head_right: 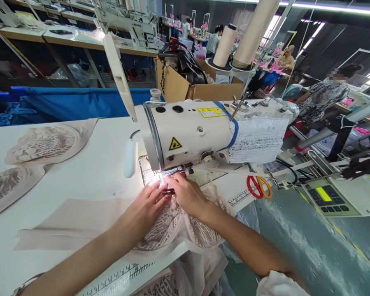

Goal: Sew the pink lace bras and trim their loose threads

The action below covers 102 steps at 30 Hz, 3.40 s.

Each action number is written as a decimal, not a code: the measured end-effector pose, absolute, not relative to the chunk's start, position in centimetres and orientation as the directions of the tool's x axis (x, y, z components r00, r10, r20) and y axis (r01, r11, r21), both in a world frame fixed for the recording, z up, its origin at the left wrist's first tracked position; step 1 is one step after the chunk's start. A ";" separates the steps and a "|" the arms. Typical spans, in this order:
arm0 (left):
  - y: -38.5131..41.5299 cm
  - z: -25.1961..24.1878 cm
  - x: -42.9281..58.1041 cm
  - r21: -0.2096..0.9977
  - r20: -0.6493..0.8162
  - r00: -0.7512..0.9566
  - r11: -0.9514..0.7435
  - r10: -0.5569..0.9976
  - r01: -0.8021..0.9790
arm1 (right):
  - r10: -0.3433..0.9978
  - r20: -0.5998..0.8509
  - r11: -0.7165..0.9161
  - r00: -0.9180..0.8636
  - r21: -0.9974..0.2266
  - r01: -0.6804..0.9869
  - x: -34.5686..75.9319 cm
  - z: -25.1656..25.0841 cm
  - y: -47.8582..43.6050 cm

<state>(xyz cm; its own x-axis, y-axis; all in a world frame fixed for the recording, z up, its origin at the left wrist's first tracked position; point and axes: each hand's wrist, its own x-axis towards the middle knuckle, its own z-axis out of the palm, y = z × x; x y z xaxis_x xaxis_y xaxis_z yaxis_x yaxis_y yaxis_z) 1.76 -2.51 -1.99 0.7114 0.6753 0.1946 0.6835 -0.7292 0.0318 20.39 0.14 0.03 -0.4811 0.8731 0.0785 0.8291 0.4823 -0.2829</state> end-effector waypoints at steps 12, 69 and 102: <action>0.7 -0.3 -1.0 0.319 0.331 0.685 -0.760 0.649 0.566 | 0.878 0.096 0.477 -0.469 -0.092 0.874 18.3 0.1 1.4; -0.3 -0.8 -0.7 0.102 0.357 0.706 -0.777 0.612 0.622 | 0.837 -0.176 0.512 -0.518 -0.084 0.855 21.6 3.0 1.9; -0.2 -0.5 -0.6 0.085 0.348 0.691 -0.756 0.633 0.649 | 0.642 0.140 0.750 -0.754 0.091 0.655 25.2 1.2 1.2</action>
